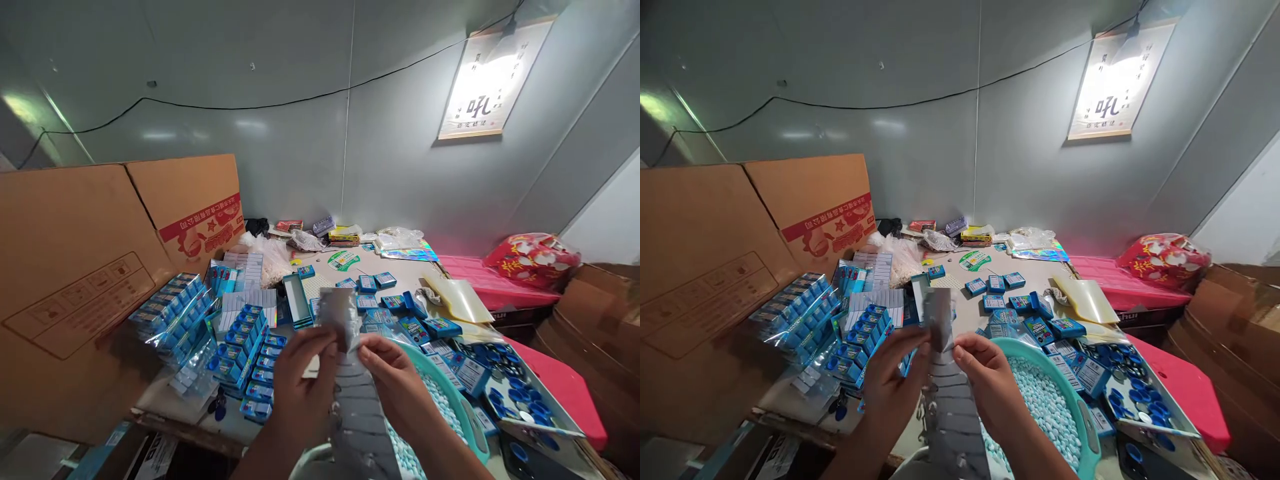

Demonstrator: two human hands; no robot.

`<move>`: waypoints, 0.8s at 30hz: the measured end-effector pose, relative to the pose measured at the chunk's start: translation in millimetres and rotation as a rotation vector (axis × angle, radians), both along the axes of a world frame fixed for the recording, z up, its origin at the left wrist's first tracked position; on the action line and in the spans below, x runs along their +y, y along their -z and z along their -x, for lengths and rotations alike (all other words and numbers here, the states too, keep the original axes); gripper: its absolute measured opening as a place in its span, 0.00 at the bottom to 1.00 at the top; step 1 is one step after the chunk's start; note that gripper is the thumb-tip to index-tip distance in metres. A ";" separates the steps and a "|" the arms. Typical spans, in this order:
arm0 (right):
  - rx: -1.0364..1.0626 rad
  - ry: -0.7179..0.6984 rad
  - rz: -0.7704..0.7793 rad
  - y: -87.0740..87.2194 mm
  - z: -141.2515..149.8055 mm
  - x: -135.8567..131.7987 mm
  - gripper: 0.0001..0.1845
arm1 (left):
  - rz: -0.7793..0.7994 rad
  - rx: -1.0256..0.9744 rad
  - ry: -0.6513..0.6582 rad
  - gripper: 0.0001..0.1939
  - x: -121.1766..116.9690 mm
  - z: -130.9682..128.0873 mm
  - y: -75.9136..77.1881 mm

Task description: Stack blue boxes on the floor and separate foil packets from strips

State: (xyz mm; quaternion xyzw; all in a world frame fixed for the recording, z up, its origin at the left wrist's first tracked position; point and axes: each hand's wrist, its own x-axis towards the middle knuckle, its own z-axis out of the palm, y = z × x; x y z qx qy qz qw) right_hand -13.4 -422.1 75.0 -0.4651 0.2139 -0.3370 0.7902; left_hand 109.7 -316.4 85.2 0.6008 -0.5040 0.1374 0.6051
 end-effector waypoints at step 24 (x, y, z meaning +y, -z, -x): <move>-0.088 0.304 -0.142 6.3 -14.9 3.2 0.17 | -0.143 0.721 0.150 0.15 4.1 -14.4 20.9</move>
